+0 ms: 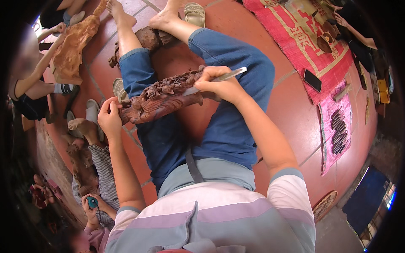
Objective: The person is carving a piece of wood using a chisel. They are sitting on the floor with their legs crossed, holding the wood between their feet and using the chisel to shape it.
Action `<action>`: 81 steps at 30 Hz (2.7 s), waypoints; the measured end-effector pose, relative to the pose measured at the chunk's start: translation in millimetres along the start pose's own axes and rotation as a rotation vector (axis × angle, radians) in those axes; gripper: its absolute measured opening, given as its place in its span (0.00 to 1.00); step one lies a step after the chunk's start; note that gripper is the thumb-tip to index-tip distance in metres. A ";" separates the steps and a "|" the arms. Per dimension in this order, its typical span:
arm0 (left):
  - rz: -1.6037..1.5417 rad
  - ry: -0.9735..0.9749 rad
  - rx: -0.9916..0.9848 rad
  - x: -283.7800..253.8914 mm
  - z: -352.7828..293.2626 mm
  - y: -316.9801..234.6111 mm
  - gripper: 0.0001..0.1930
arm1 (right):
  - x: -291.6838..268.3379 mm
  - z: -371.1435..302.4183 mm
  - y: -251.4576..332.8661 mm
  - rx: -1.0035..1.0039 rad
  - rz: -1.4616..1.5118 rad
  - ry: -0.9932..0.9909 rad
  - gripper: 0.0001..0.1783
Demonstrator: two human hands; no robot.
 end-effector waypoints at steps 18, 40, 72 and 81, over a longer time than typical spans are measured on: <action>-0.017 0.015 -0.015 3.2 -4.3 2.5 0.10 | 4.2 0.1 4.7 0.072 -0.013 -0.010 0.09; -0.024 0.008 -0.012 1.3 -0.5 0.5 0.10 | 10.8 -13.7 17.8 -0.056 -0.054 -0.027 0.08; -0.048 0.001 -0.064 2.0 -1.8 0.8 0.10 | 3.0 -2.6 18.3 0.031 0.019 -0.046 0.09; -0.055 -0.024 -0.036 -0.8 -2.8 2.7 0.10 | 2.4 -0.5 27.0 0.061 -0.029 -0.015 0.09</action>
Point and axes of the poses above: each hand's wrist, its own z-axis towards the middle knuckle, its own x-axis out of the palm, y = z × x, the point moved 10 cm from there along z, towards the middle knuckle, and after that the axes turned 14 degrees about y, right-handed, at the moved point
